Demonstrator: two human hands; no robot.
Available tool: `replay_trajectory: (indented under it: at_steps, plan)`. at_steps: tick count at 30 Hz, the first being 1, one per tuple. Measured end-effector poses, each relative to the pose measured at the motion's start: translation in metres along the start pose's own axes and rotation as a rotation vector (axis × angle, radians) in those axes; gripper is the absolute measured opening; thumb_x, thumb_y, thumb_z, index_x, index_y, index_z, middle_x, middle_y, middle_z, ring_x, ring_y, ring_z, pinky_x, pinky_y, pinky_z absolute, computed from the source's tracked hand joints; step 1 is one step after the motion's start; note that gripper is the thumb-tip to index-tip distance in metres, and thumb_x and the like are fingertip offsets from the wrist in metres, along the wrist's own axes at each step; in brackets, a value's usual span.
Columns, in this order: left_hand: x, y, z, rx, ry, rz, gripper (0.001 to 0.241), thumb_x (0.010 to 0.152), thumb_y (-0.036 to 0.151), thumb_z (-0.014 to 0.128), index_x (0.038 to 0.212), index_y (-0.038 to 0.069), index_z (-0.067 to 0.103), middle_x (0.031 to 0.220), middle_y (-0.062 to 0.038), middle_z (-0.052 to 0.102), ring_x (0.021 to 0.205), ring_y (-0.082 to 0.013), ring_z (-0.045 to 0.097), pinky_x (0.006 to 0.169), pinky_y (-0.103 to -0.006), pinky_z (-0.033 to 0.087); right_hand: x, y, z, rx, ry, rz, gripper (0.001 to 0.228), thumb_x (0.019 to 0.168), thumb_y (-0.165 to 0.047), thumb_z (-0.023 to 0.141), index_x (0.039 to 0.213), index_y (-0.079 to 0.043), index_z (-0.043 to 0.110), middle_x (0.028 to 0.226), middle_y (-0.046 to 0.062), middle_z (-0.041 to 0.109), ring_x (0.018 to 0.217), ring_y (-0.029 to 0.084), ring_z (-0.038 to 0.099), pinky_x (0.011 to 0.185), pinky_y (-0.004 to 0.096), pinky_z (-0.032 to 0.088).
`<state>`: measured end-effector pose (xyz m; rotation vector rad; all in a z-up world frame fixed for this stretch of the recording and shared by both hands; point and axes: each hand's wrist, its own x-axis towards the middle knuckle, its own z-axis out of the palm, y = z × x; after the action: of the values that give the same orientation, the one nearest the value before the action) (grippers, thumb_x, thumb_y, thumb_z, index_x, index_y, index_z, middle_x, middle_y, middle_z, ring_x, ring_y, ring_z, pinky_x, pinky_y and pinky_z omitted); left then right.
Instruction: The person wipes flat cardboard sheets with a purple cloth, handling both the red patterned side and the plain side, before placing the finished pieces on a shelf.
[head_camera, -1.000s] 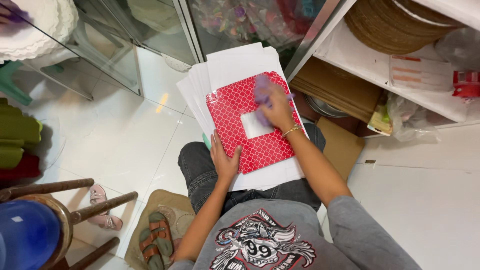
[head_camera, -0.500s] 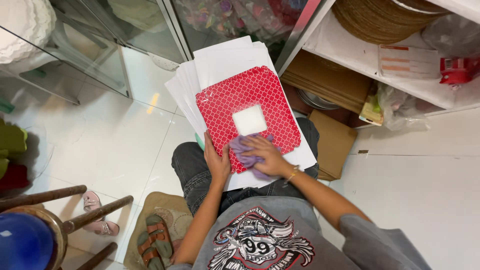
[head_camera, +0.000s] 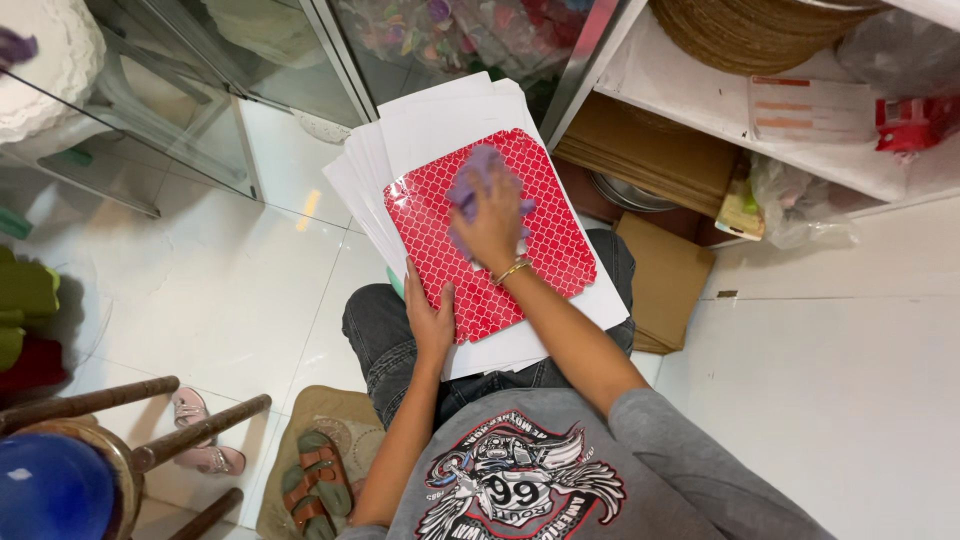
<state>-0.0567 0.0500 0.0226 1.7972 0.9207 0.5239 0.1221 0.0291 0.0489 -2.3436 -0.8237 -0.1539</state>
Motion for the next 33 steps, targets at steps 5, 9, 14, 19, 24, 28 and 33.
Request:
replay_trajectory:
  at_steps: [5,9,14,19,24,28,33]
  plan:
    - [0.001,-0.009,0.003,0.17,0.018,0.034,0.078,0.098,0.019,0.053,0.163,0.007,0.012,0.161,-0.025,0.031,0.148,-0.0432,0.031,0.116,-0.0597,0.029,-0.059,-0.021,0.009,0.166,-0.19,-0.225,0.052,0.079,-0.028,0.07,0.131,-0.019,0.067,0.157,0.015,0.046,0.147,0.041,0.038,0.123,0.055,0.024]
    - [-0.003,-0.016,0.004,0.195,0.021,0.042,0.072,0.105,0.028,0.046,0.164,0.008,0.01,0.163,-0.022,0.029,0.149,-0.0403,0.029,0.116,-0.058,0.03,-0.099,0.023,-0.007,0.242,-0.153,-0.225,0.047,0.078,-0.026,0.072,0.124,-0.02,0.071,0.152,0.011,0.054,0.144,0.037,0.044,0.122,0.052,0.026]
    - [-0.002,-0.021,0.001,0.151,0.009,0.048,0.075,0.104,0.032,0.05,0.162,0.002,0.013,0.162,-0.023,0.03,0.147,-0.0425,0.031,0.115,-0.0585,0.03,-0.114,0.087,-0.056,0.176,-0.109,-0.243,0.053,0.071,-0.025,0.075,0.124,-0.021,0.072,0.145,0.013,0.059,0.135,0.037,0.052,0.119,0.052,0.032]
    - [-0.001,-0.014,0.002,0.119,-0.019,0.003,0.075,0.103,0.036,0.051,0.163,0.006,0.016,0.161,-0.022,0.033,0.147,-0.0451,0.029,0.116,-0.0608,0.027,-0.068,0.114,-0.059,0.069,-0.135,-0.115,0.058,0.076,-0.023,0.074,0.133,-0.016,0.063,0.152,0.019,0.05,0.141,0.041,0.045,0.12,0.054,0.028]
    - [-0.001,-0.007,0.002,0.1,-0.006,-0.027,0.078,0.102,0.037,0.054,0.164,0.008,0.016,0.159,-0.023,0.036,0.148,-0.0459,0.027,0.116,-0.0616,0.026,0.002,0.074,-0.03,0.038,-0.11,0.046,0.065,0.086,-0.037,0.076,0.143,-0.015,0.054,0.155,0.028,0.041,0.147,0.047,0.035,0.121,0.056,0.023]
    - [0.003,0.0,0.001,0.063,-0.002,-0.04,0.081,0.099,0.035,0.059,0.163,0.009,0.017,0.157,-0.025,0.037,0.148,-0.0466,0.028,0.117,-0.0624,0.024,0.029,0.017,-0.009,-0.02,-0.114,-0.009,0.066,0.085,-0.043,0.078,0.141,-0.015,0.058,0.156,0.029,0.038,0.149,0.045,0.032,0.122,0.056,0.02]
    - [0.005,0.006,-0.002,0.043,-0.001,-0.039,0.08,0.098,0.033,0.061,0.162,0.008,0.019,0.157,-0.025,0.036,0.147,-0.0447,0.03,0.119,-0.061,0.024,-0.004,-0.027,0.014,0.07,-0.099,-0.336,0.05,0.077,-0.031,0.081,0.123,-0.015,0.072,0.138,0.023,0.061,0.138,0.04,0.05,0.121,0.053,0.027]
